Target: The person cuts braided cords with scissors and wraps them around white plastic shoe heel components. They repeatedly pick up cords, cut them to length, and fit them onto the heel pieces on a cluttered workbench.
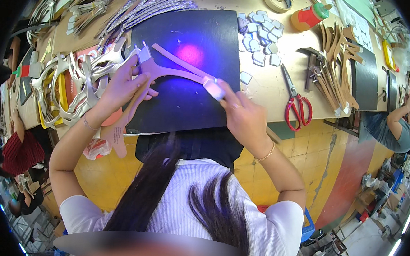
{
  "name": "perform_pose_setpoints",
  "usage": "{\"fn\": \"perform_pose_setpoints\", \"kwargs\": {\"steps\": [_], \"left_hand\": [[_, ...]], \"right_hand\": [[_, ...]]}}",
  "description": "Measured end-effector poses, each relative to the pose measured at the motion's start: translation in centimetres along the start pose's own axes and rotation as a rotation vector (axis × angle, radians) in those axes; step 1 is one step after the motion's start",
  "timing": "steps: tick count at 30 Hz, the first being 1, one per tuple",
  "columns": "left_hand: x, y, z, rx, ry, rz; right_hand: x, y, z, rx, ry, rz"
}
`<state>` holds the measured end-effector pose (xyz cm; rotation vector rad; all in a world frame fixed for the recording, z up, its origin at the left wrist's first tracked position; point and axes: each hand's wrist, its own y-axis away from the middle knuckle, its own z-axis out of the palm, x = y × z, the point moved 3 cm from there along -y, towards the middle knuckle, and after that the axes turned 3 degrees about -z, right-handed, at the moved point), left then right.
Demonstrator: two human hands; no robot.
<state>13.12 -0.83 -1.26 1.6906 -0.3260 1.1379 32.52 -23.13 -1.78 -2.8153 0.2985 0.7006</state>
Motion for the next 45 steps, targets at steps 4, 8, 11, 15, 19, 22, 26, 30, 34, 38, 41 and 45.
{"fn": "perform_pose_setpoints", "kwargs": {"steps": [4,8,11,15,19,22,26,30,34,38,41,45], "left_hand": [[0.0,0.0,-0.1,0.005,-0.016,-0.007],[-0.7,0.4,-0.2,0.024,0.052,-0.003],[-1.7,0.8,-0.4,0.0,0.197,-0.007],[-3.7,1.5,-1.1,-0.041,0.418,-0.093],[-4.8,1.5,-0.6,-0.184,0.65,-0.207],[-4.4,1.6,1.3,-0.381,0.694,-0.237],[-3.3,3.1,4.1,-0.57,0.748,-0.391],[-2.2,5.0,6.1,-0.758,0.723,-0.452],[-2.0,5.8,7.9,-0.894,0.78,-0.474],[-1.6,6.4,9.5,-1.062,0.839,-0.53],[-1.3,6.7,10.1,-1.061,0.746,-0.532],[-1.2,6.6,10.5,-1.074,0.674,-0.509]], "right_hand": [[0.6,-1.0,-0.3,0.066,-0.023,0.005],[2.8,-4.9,-0.7,0.221,0.084,0.058],[3.7,-8.6,0.9,0.193,0.228,0.101],[2.8,-8.9,0.1,0.296,0.33,-0.205],[2.1,-7.0,-1.2,-0.324,-0.828,0.044],[-1.0,-6.7,-2.5,-0.163,-0.744,-0.26],[-3.2,-6.5,-3.9,-0.118,-1.107,0.04],[-5.5,-5.6,-5.9,-0.003,-1.044,0.055],[-6.2,-5.0,-7.1,0.003,-0.961,0.069],[-6.3,-4.8,-7.3,-0.007,-0.98,0.072],[-6.3,-5.1,-6.7,-0.034,-1.219,0.201],[-6.5,-6.1,-6.4,-0.208,-1.404,0.279]]}}
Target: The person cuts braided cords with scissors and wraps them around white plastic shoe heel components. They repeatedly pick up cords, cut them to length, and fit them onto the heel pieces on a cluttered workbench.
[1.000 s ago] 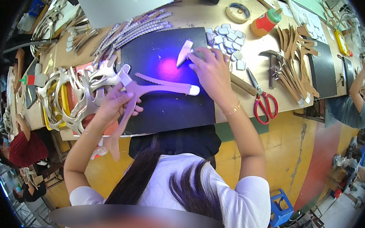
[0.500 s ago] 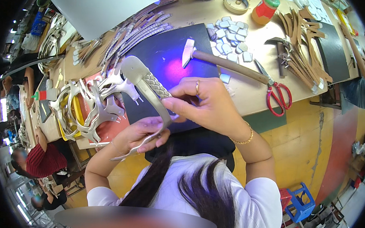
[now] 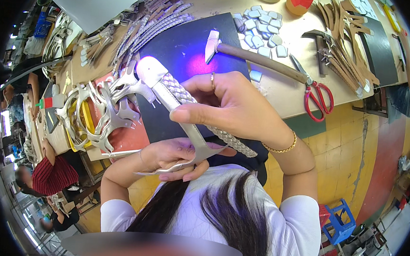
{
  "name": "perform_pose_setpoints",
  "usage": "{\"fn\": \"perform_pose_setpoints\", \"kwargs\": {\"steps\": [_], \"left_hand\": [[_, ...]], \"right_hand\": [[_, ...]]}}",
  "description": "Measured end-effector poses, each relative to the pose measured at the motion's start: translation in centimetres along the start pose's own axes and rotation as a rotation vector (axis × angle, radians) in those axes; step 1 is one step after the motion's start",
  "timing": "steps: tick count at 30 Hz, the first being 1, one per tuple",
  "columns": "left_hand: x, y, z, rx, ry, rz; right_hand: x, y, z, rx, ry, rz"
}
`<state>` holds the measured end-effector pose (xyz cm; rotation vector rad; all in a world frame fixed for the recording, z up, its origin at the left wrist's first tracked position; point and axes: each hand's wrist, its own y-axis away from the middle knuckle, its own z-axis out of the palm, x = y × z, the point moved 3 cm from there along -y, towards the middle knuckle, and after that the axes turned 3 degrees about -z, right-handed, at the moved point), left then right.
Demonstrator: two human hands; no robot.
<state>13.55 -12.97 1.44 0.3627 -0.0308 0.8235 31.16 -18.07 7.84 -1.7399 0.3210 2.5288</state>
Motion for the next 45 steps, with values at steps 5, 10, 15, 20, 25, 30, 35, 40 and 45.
{"fn": "perform_pose_setpoints", "kwargs": {"steps": [5,10,15,20,25,30,35,40,45], "left_hand": [[3.9,1.2,-0.7,0.515,-0.765,0.4],[8.8,6.0,2.5,0.657,-0.782,0.844],[9.1,5.1,5.3,0.703,-0.681,1.002],[9.6,4.3,6.0,0.796,-0.742,0.971],[9.4,3.7,6.2,0.739,-0.749,0.986],[9.4,3.6,6.1,0.782,-0.772,0.938],[8.9,3.1,6.1,0.79,-0.745,0.979],[9.0,2.9,5.2,0.706,-0.778,0.997],[9.4,2.7,4.3,0.715,-0.701,0.943]], "right_hand": [[-0.8,0.2,-0.2,-0.034,0.095,0.101],[-1.3,0.4,0.1,0.052,0.287,0.014],[-2.0,0.6,0.8,0.027,0.46,-0.125],[-1.9,0.0,0.4,0.091,0.331,-0.187],[-1.7,-0.5,0.0,0.061,0.192,-0.18],[-1.6,-0.6,0.0,0.057,0.183,-0.183],[-1.3,-0.5,0.0,0.075,0.181,-0.192],[-0.7,-0.6,-0.4,0.083,0.143,-0.138],[0.0,-1.0,-1.0,0.127,0.047,-0.126]]}}
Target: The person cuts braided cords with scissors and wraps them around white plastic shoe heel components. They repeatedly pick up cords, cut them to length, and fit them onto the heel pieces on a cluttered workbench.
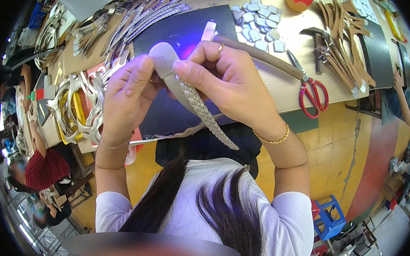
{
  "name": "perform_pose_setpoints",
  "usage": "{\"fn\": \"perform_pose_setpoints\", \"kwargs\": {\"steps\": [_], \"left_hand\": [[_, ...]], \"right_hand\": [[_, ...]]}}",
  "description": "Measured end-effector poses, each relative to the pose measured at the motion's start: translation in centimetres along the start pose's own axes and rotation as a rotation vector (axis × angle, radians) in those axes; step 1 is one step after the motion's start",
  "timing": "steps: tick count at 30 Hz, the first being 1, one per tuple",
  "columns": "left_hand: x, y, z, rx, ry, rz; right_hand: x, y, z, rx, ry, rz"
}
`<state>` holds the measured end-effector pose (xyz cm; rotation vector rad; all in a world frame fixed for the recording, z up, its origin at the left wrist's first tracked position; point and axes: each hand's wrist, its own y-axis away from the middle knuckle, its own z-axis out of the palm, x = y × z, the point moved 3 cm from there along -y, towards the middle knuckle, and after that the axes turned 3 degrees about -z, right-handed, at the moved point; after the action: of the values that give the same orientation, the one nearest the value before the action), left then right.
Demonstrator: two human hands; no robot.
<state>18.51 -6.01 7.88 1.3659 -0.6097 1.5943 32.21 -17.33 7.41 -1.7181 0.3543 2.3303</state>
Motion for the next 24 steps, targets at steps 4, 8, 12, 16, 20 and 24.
{"fn": "perform_pose_setpoints", "kwargs": {"steps": [4,8,12,16,20,24], "left_hand": [[-0.4,0.5,0.5,0.045,0.119,-0.011],[-0.7,0.6,0.2,0.007,0.039,0.01],[-0.8,0.7,-0.2,0.036,0.058,0.076],[-0.6,1.0,-0.1,0.035,0.052,0.105],[-0.7,1.5,0.2,0.058,0.13,0.143],[-1.1,1.9,0.1,0.082,0.007,0.184]], "right_hand": [[0.2,0.0,-0.3,-0.005,-0.007,0.005],[0.4,0.0,-0.3,0.014,0.003,-0.04],[0.2,0.5,0.3,0.058,0.058,-0.124],[-0.8,1.4,0.2,0.058,0.293,-0.071],[-1.7,2.0,0.6,0.064,0.431,-0.161],[-1.9,2.5,1.1,0.098,0.491,-0.23]]}}
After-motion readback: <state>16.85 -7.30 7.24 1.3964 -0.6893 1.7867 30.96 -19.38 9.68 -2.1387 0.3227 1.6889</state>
